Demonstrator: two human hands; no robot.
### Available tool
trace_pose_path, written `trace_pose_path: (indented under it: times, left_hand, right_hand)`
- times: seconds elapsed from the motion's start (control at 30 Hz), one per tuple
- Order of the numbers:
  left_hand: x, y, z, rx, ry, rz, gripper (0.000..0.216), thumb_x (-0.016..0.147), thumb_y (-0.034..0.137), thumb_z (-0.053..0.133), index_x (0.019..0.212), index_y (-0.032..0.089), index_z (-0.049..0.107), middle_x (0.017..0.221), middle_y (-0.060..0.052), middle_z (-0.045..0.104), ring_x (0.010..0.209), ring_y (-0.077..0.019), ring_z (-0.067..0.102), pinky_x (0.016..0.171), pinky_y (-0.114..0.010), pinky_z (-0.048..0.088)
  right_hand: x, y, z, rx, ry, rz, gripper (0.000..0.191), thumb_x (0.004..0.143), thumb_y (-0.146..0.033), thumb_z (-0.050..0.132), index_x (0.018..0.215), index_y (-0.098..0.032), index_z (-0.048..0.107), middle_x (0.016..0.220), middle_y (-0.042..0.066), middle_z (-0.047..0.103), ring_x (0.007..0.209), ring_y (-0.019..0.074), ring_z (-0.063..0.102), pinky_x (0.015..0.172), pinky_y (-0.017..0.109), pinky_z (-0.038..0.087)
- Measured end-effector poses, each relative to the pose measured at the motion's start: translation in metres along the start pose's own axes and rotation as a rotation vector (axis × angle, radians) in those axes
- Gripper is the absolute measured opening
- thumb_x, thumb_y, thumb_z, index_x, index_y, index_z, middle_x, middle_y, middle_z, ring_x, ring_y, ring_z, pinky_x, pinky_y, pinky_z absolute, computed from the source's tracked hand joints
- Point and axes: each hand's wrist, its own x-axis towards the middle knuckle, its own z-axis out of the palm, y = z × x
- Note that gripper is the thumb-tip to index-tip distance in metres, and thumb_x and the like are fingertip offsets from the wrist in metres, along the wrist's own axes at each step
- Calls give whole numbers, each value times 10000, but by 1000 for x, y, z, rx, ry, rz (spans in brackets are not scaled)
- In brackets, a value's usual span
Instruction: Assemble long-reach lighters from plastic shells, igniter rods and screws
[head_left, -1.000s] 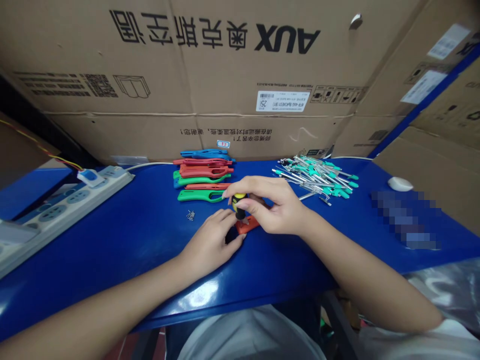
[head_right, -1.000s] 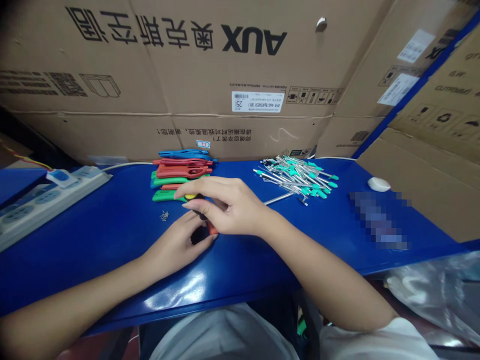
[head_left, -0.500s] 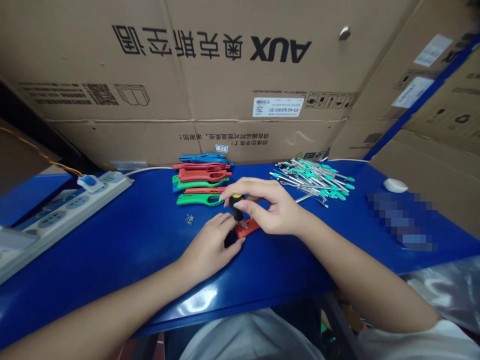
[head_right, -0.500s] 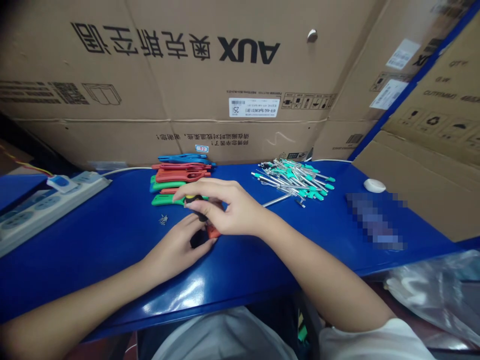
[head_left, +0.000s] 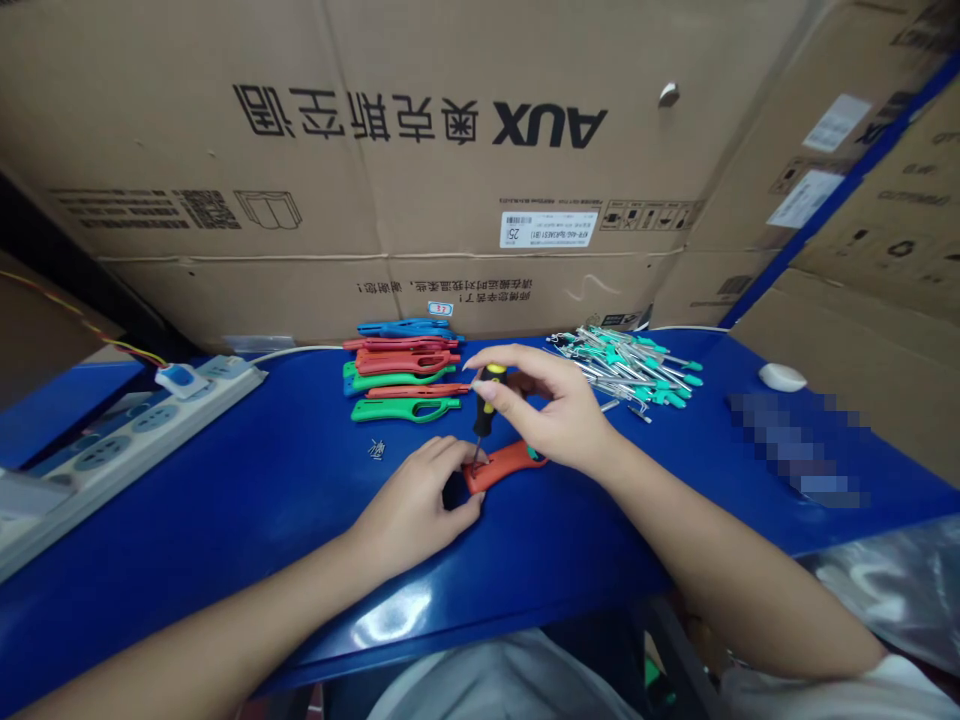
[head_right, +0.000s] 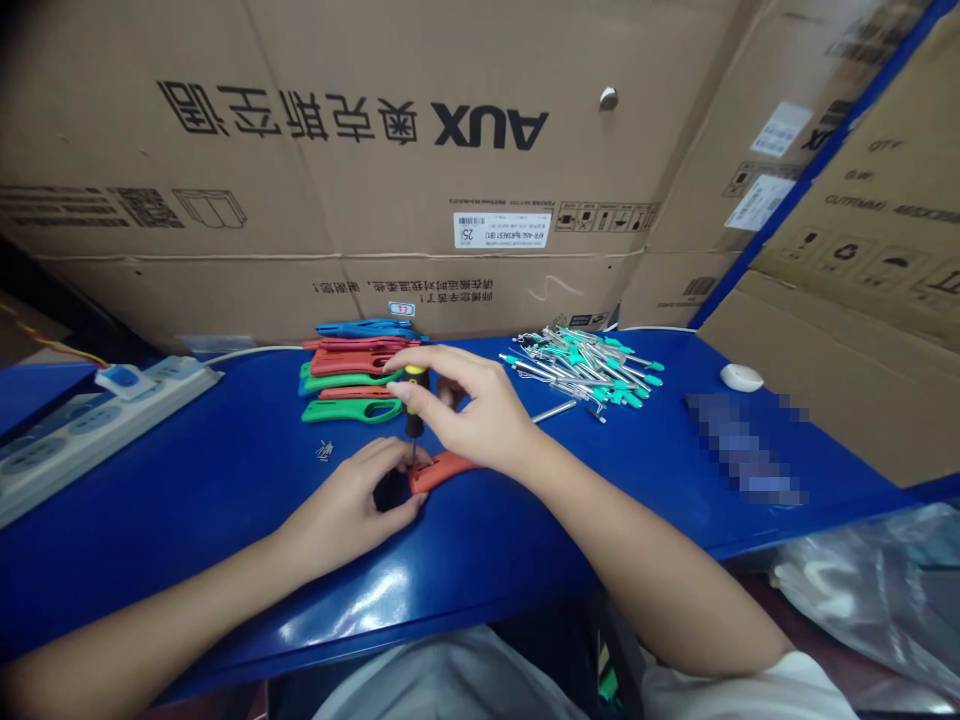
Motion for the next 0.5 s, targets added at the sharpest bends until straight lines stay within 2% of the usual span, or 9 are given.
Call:
trace_pose_path:
  times: [0.13, 0.23, 0.3, 0.37, 0.43, 0.5]
  left_hand:
    - [-2, -2, -15, 111, -71, -42, 399, 741, 119, 650, 1121, 222, 584, 1066, -50, 655, 1018, -264, 628, 879, -402, 517]
    - [-4, -1, -24, 232, -157, -91, 473, 746, 200, 692, 1203, 223, 573, 1030, -51, 656, 976, -287, 631, 812, -407, 519]
    - [-4, -1, -24, 259, -170, -98, 439, 816, 338, 719, 1218, 227, 581, 1114, -69, 651, 1032, -302, 619, 848, -428, 515]
    - [-3, -1, -21, 255, -184, -88, 390, 902, 427, 669, 1232, 232, 595, 1196, -82, 634, 1086, -303, 602, 912, -447, 502]
    - [-1, -2, -22, 235, -214, -86, 297, 971, 388, 589, 1222, 230, 614, 1200, -86, 631, 1099, -288, 597, 949, -443, 492]
    - [2, -5, -32, 192, -262, -94, 236, 989, 320, 552, 1187, 220, 634, 1182, -90, 634, 1104, -272, 600, 957, -416, 493]
  right_hand:
    - [7, 1, -17, 26, 159, 38, 181, 998, -315, 595, 1109, -183, 648, 940, 29, 701, 530, 63, 560, 470, 198, 476]
    - [11, 12, -42, -249, 239, -30, 180, 1001, -308, 588, 1127, -196, 650, 953, 39, 698, 617, 99, 607, 556, 234, 517]
    - [12, 23, -59, -524, 226, -149, 170, 988, -290, 598, 1106, -194, 673, 987, 60, 709, 731, 143, 646, 655, 273, 540]
    - [12, 34, -73, -722, 119, -235, 181, 993, -285, 572, 1111, -196, 676, 1026, 78, 727, 801, 178, 666, 707, 302, 540]
    - [11, 41, -83, -841, 64, -203, 198, 1002, -285, 543, 1130, -201, 669, 1056, 85, 736, 805, 188, 673, 718, 313, 534]
    - [11, 45, -89, -891, 71, -167, 205, 998, -294, 540, 1129, -203, 669, 1051, 82, 742, 774, 188, 670, 716, 319, 531]
